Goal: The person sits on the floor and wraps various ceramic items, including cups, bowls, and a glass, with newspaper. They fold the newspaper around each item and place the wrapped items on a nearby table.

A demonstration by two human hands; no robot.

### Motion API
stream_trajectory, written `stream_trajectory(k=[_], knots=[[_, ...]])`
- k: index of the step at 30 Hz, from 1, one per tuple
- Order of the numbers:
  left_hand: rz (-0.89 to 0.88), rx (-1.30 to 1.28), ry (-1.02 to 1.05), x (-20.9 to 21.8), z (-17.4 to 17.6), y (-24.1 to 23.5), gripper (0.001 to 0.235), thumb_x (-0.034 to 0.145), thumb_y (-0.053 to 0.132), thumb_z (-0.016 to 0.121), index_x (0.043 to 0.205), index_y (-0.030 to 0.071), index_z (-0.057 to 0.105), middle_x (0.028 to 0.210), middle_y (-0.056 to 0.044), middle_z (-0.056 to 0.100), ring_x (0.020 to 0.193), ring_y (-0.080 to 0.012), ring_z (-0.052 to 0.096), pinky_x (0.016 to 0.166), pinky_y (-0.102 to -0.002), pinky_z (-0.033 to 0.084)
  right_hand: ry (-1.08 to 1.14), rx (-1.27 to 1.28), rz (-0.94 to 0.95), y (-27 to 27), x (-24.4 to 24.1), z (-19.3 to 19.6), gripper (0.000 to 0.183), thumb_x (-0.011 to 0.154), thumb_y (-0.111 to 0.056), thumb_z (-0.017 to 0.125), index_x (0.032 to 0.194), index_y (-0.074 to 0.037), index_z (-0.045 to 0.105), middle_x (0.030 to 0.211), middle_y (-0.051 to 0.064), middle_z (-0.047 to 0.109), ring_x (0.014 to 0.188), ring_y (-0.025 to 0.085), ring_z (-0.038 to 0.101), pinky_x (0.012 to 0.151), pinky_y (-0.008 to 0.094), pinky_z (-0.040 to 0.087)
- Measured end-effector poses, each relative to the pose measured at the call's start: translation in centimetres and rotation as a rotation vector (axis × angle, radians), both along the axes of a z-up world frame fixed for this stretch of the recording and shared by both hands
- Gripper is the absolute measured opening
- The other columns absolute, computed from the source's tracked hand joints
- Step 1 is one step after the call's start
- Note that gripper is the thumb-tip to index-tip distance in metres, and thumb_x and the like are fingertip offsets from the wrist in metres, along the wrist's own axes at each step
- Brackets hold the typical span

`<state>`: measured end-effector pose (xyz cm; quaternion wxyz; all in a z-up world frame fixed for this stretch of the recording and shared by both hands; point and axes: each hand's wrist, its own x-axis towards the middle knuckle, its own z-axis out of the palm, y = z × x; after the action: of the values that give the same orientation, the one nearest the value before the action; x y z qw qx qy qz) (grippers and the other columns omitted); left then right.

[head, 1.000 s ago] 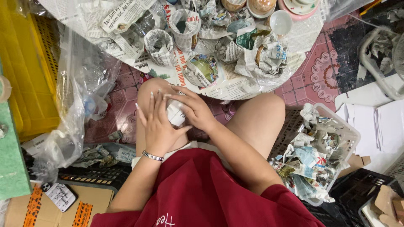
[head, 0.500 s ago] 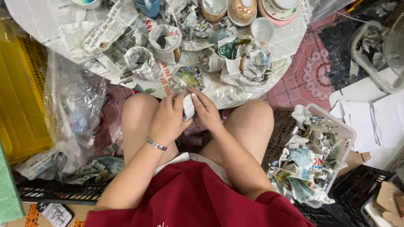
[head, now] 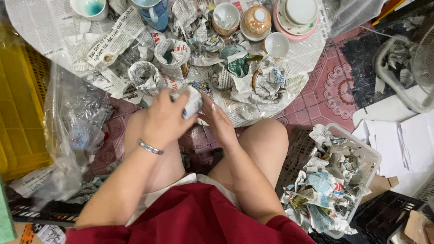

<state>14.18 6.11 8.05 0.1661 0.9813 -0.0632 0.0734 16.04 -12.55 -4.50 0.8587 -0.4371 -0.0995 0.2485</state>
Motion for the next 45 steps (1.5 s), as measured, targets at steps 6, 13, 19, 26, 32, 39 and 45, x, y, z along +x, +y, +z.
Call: stream_trajectory(k=[6, 13, 19, 26, 32, 39, 45], knots=[[0.151, 0.0, -0.011, 3.4, 4.4, 5.9, 0.066, 0.076, 0.042, 0.088, 0.131, 0.014, 0.067, 0.109, -0.026, 0.058, 0.095, -0.0447, 0.062, 0.08, -0.054, 0.052, 0.009, 0.011, 0.066, 0.7, -0.4, 0.1, 0.072, 0.109, -0.042, 0.042, 0.166, -0.006, 0.016, 0.168, 0.019, 0.032, 0.153, 0.034, 0.038, 0.122, 0.046, 0.035], [0.149, 0.031, -0.276, 10.1, 5.4, 6.7, 0.061, 0.08, 0.035, 0.094, 0.129, 0.011, 0.065, 0.112, -0.027, 0.056, 0.098, -0.0482, 0.059, 0.082, -0.053, 0.051, 0.024, -0.111, -0.037, 0.6, 0.2, -0.2, 0.06, 0.11, -0.031, 0.046, 0.161, -0.003, 0.032, 0.15, 0.018, 0.056, 0.133, 0.031, 0.06, 0.107, 0.04, 0.045], [0.12, 0.071, -0.42, 11.2, 4.0, 6.0, 0.064, 0.076, 0.029, 0.092, 0.131, 0.01, 0.065, 0.114, -0.028, 0.056, 0.1, -0.0472, 0.06, 0.082, -0.053, 0.051, 0.013, -0.198, -0.062, 0.1, 0.2, 0.0, 0.054, 0.109, -0.028, 0.048, 0.157, -0.006, 0.039, 0.143, 0.015, 0.062, 0.125, 0.026, 0.064, 0.104, 0.037, 0.049], [0.101, 0.227, 0.118, 13.1, 2.4, 5.4, 0.058, 0.069, 0.034, 0.088, 0.12, 0.016, 0.068, 0.111, -0.028, 0.061, 0.1, -0.0472, 0.064, 0.082, -0.053, 0.055, -0.027, -0.244, -0.038, 1.0, -0.1, -1.1, 0.049, 0.108, -0.02, 0.051, 0.154, -0.004, 0.046, 0.14, 0.014, 0.064, 0.117, 0.02, 0.064, 0.099, 0.033, 0.048], [0.059, 0.292, 0.298, 16.1, 2.1, 5.8, 0.066, 0.069, 0.046, 0.086, 0.126, 0.019, 0.067, 0.117, -0.028, 0.062, 0.106, -0.0463, 0.063, 0.088, -0.053, 0.053, -0.099, -0.298, -0.053, 1.7, -0.6, -2.3, 0.041, 0.109, -0.014, 0.054, 0.148, 0.0, 0.051, 0.137, 0.014, 0.065, 0.123, 0.02, 0.063, 0.105, 0.035, 0.052], [0.064, 0.398, 0.17, 16.2, 1.4, 3.6, 0.081, 0.074, 0.067, 0.08, 0.135, 0.018, 0.062, 0.112, -0.024, 0.064, 0.101, -0.0424, 0.064, 0.078, -0.053, 0.054, -0.185, -0.514, -0.015, 1.9, -0.8, -0.8, 0.043, 0.104, -0.015, 0.06, 0.144, 0.0, 0.054, 0.132, 0.014, 0.066, 0.122, 0.02, 0.063, 0.105, 0.033, 0.051], [0.061, 0.349, -0.009, 14.3, 2.7, 4.0, 0.091, 0.07, 0.066, 0.082, 0.142, 0.016, 0.06, 0.118, -0.021, 0.062, 0.095, -0.0412, 0.064, 0.068, -0.051, 0.054, -0.244, -0.655, -0.026, 1.9, -1.0, 1.2, 0.044, 0.102, -0.02, 0.062, 0.142, -0.003, 0.056, 0.125, 0.014, 0.07, 0.113, 0.019, 0.068, 0.097, 0.032, 0.054]])
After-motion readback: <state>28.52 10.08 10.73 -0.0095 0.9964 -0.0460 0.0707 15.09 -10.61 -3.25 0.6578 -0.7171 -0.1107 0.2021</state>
